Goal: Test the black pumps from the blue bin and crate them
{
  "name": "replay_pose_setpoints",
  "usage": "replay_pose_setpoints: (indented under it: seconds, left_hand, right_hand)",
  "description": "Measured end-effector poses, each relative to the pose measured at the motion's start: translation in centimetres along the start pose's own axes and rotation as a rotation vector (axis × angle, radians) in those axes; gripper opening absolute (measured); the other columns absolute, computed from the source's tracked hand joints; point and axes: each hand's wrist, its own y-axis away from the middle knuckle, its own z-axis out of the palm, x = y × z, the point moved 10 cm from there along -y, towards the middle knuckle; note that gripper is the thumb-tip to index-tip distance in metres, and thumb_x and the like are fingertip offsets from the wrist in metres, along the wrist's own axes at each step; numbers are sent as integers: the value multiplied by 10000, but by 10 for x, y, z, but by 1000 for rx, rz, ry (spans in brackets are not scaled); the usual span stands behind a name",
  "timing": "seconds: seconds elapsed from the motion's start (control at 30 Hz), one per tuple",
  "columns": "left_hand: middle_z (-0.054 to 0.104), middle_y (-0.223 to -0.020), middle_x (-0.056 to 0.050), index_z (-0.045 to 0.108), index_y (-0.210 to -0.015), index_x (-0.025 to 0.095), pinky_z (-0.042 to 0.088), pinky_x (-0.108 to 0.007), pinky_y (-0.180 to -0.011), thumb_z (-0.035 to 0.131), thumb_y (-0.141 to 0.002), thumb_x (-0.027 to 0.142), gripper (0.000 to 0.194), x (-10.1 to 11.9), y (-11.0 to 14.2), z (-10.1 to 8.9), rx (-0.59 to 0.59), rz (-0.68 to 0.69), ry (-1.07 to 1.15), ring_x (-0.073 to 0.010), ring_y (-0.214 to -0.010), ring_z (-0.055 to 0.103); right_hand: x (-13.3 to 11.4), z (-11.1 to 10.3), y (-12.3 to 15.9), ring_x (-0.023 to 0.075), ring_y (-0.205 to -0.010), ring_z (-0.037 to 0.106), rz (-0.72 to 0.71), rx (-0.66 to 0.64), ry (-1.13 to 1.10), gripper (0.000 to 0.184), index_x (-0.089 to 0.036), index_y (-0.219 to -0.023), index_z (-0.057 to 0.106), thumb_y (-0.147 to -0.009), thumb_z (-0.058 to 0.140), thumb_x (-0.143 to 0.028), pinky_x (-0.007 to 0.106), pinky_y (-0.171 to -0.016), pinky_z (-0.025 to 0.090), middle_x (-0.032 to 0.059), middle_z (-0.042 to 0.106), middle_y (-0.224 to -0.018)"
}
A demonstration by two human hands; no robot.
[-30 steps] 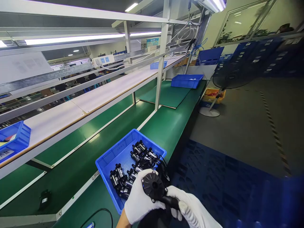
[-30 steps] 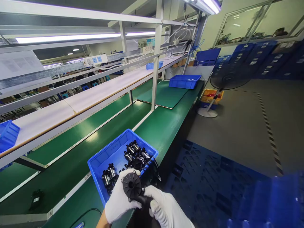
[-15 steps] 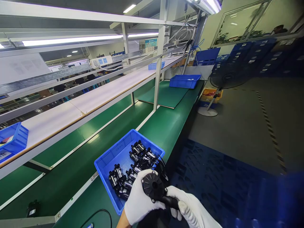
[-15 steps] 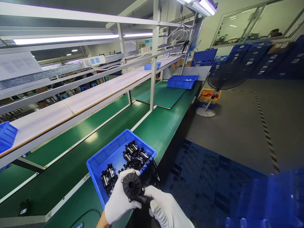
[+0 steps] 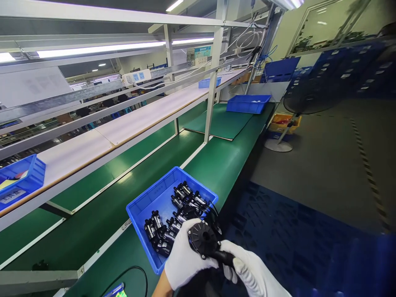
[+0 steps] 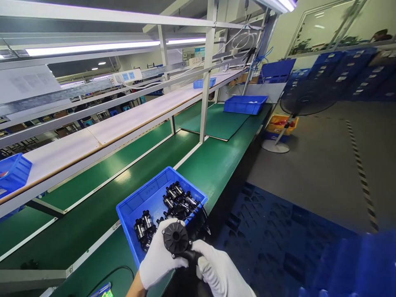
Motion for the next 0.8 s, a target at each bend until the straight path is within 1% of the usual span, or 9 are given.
replay_pose_setpoints:
  seconds: [0.13, 0.23, 0.27, 0.33, 0.4, 0.5, 0.6, 0.67, 0.8]
  left_hand:
    - [671, -1195, -76, 611, -1175, 201, 431, -505, -1093, 905, -447, 125, 789, 7, 2, 1, 36, -39, -54, -326, -1172, 597]
    - [677, -1195, -83, 624, -1185, 204, 453, -493, -1051, 949, -482, 305, 781, 12, 5, -3, -7, -59, -9, -324, -1140, 606]
    - [679, -1193, -93, 617, -1205, 200, 463, -484, -1034, 919, -562, 435, 749, 16, 6, -6, -44, -32, 56, -316, -1126, 613]
    - [687, -1181, -114, 598, -1229, 192, 484, -466, -999, 681, -799, 649, 633, 25, 8, -19, -72, 61, 217, -288, -1086, 635]
    - [696, -1154, -117, 593, -1209, 191, 495, -448, -985, 441, -939, 661, 562, 28, 11, -44, 29, 126, 302, -255, -1041, 656]
    - [699, -1142, -93, 622, -1151, 210, 489, -426, -1010, 413, -987, 572, 449, 17, 20, -69, 235, 60, 211, -234, -1043, 660]
    - [678, -1225, -92, 662, -1149, 229, 436, -438, -1079, 392, -1003, 521, 424, 15, 31, -58, 290, 8, 31, -257, -1165, 613]
    - [639, -1324, -96, 645, -1227, 240, 379, -459, -1134, 514, -949, 519, 416, 19, 33, -38, 270, 24, -36, -292, -1261, 556]
    - [636, -1304, -106, 525, -1357, 217, 419, -439, -1078, 900, -602, 446, 874, 16, 23, -15, 290, -24, 156, -325, -1199, 574]
  right_hand:
    - [15, -1, -3, 120, -545, 454, 91, 75, -89, 603, -190, -804, 603, -890, 450, -767, 252, -533, 376, -5, 537, -614]
    - [38, 0, -5, 71, -501, 404, 274, 200, -470, 585, -179, -730, 541, -836, 578, -753, 196, -474, 321, -31, 518, -593]
    - [45, 0, -5, 61, -492, 400, 330, 256, -628, 600, -181, -718, 521, -788, 626, -767, 175, -447, 293, -40, 506, -594]
    - [58, 1, -7, 36, -439, 350, 413, 358, -852, 657, -190, -681, 463, -669, 704, -802, 141, -398, 224, -66, 458, -558]
    - [66, 0, -13, 6, -372, 241, 448, 388, -909, 719, -198, -628, 387, -587, 729, -830, 126, -372, 162, -97, 378, -476]
    - [69, -1, -23, -14, -340, 140, 450, 371, -900, 735, -199, -572, 348, -589, 716, -834, 130, -356, 120, -105, 332, -421]
    - [63, -2, -30, -13, -348, 163, 437, 363, -866, 699, -189, -584, 402, -606, 732, -805, 137, -366, 144, -91, 390, -450]
    - [51, -1, -33, -4, -385, 227, 420, 356, -821, 665, -175, -615, 449, -660, 729, -777, 135, -395, 178, -70, 454, -507]
    - [9, 3, -35, 41, -466, 353, 344, 262, -661, 651, -150, -567, 500, -801, 645, -739, 160, -432, 288, -33, 476, -544]
